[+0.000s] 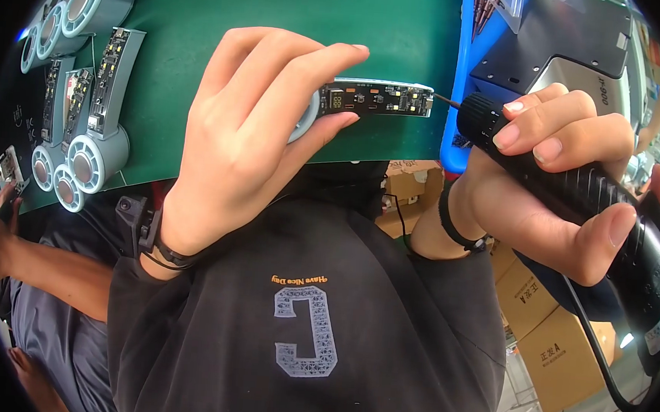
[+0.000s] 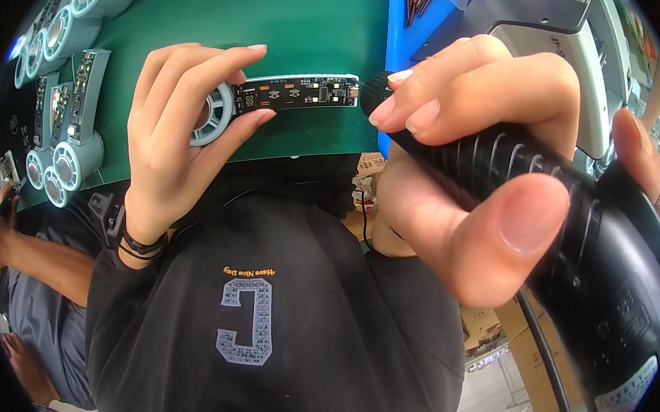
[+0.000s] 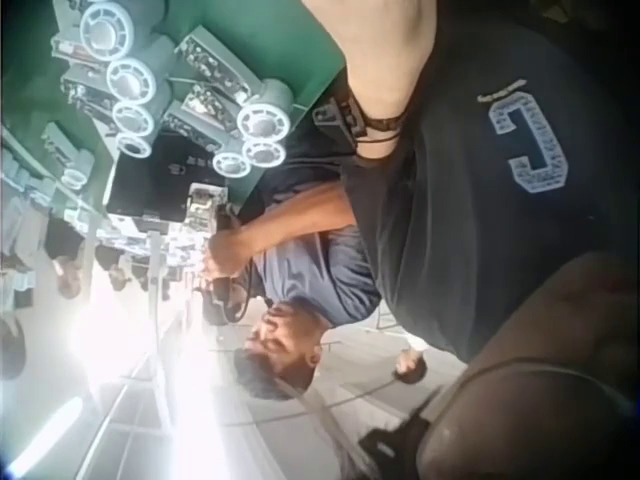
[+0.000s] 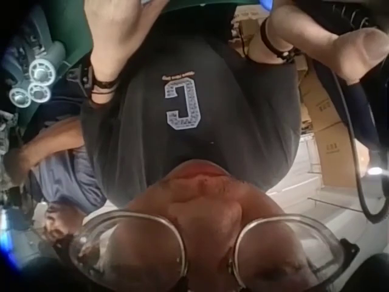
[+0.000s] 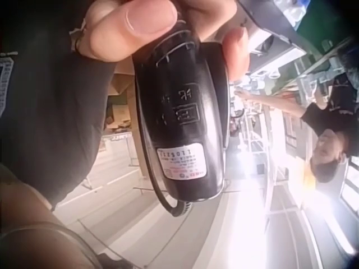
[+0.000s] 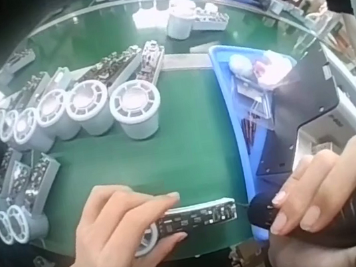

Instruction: The person assembles handheld fans by fitting a circuit board into a fan housing and driving a screw into the assembly with a power screwdriver. They repeat this process for multiple units, setting each completed fan aside on the workbench.

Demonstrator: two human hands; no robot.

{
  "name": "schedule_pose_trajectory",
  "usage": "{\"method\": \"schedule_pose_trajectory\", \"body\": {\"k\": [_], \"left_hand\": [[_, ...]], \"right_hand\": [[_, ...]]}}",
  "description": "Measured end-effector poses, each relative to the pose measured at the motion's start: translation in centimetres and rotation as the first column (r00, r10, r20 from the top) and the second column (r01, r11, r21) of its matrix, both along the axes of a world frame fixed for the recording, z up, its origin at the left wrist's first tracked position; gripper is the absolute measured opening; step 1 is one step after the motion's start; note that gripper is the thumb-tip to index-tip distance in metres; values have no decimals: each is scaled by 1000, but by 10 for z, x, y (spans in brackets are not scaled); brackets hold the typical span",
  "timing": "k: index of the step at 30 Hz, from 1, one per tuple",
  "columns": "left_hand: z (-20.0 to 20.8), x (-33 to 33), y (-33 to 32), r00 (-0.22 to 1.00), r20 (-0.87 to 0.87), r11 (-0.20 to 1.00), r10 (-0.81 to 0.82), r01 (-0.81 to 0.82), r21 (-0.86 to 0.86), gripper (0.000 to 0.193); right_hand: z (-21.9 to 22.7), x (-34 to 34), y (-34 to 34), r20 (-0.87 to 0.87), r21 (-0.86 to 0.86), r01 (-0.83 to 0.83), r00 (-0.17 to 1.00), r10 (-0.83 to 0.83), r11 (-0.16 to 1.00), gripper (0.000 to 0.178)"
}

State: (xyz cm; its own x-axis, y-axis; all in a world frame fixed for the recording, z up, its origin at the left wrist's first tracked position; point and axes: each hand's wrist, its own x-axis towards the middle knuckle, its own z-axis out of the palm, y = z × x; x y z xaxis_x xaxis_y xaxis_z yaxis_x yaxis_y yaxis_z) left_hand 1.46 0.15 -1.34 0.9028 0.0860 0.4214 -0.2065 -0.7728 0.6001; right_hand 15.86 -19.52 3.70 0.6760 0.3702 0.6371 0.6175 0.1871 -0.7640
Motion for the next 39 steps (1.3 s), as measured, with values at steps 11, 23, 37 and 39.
{"method": "schedule_pose_trajectory", "body": {"k": [11, 23, 37, 39], "left_hand": [[12, 2, -2, 998, -60, 998, 2, 2, 58, 49], [18, 6, -5, 991, -128, 998, -22, 30, 58, 42], [24, 3, -14, 989, -144, 991, 35, -16, 130, 39], [32, 5, -13, 974, -227, 974, 12, 40, 223, 38]], "right_hand": [[-10, -5, 14, 6, 125, -49, 999, 49, 991, 52], [-10, -8, 12, 12, 168, -36, 999, 35, 985, 51], [-14, 7, 1, 121, 177, -285, 956, 267, 942, 49], [-16, 12, 3, 114, 177, -288, 956, 271, 941, 48]]}}
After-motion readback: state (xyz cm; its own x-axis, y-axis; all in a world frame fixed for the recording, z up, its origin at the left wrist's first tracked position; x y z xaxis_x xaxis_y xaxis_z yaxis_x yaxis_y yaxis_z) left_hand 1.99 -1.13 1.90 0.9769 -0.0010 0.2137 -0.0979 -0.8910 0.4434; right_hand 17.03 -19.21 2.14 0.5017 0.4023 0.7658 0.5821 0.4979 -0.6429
